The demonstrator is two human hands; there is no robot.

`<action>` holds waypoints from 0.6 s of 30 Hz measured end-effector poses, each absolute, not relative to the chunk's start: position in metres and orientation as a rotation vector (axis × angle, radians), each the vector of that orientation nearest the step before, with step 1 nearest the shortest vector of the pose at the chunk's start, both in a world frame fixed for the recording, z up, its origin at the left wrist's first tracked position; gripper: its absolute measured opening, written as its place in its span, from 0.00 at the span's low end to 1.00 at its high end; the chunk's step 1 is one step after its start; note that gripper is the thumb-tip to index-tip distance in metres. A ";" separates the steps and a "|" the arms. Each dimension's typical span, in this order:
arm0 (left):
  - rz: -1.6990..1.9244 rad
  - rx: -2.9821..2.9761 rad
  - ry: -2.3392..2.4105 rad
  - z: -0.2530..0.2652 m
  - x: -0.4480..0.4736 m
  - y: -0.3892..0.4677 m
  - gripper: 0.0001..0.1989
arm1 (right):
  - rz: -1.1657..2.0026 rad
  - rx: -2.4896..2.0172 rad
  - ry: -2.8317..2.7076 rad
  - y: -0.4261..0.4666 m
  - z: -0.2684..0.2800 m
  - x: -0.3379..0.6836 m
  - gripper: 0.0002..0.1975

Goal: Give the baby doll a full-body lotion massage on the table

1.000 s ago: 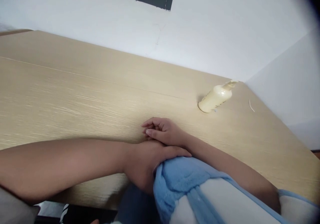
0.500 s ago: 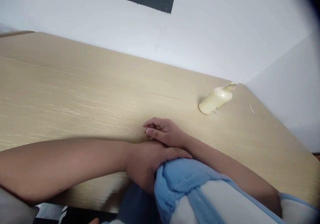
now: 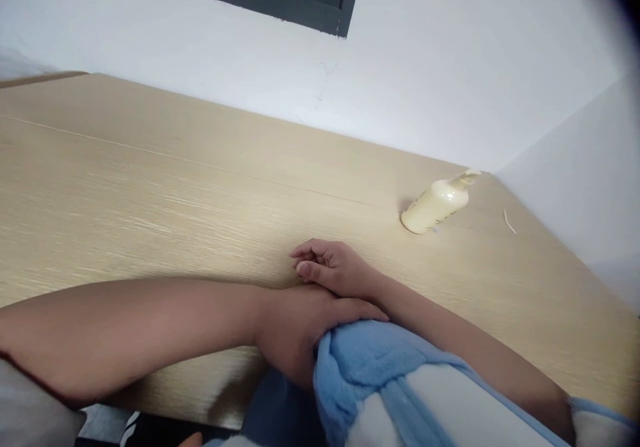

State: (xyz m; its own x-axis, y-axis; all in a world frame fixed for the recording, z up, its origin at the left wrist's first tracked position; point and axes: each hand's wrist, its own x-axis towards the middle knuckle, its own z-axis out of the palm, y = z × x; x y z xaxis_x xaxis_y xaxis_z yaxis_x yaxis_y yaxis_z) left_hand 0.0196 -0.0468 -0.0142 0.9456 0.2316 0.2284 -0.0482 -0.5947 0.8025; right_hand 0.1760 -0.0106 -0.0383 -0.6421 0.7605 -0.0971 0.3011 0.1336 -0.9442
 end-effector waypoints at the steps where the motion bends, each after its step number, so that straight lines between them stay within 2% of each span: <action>1: 0.389 2.177 0.130 -0.015 0.020 -0.047 0.52 | 1.515 -1.020 -2.011 -0.011 -0.038 0.176 0.23; 8: 0.379 2.171 0.131 -0.015 0.020 -0.047 0.53 | 1.469 -1.039 -2.024 -0.012 -0.036 0.174 0.18; 13: 0.407 2.173 0.108 -0.015 0.020 -0.047 0.52 | 1.453 -1.023 -2.075 -0.012 -0.035 0.173 0.11; 18: 0.423 2.201 0.092 -0.014 0.021 -0.046 0.49 | 1.440 -1.061 -2.088 -0.011 -0.037 0.173 0.09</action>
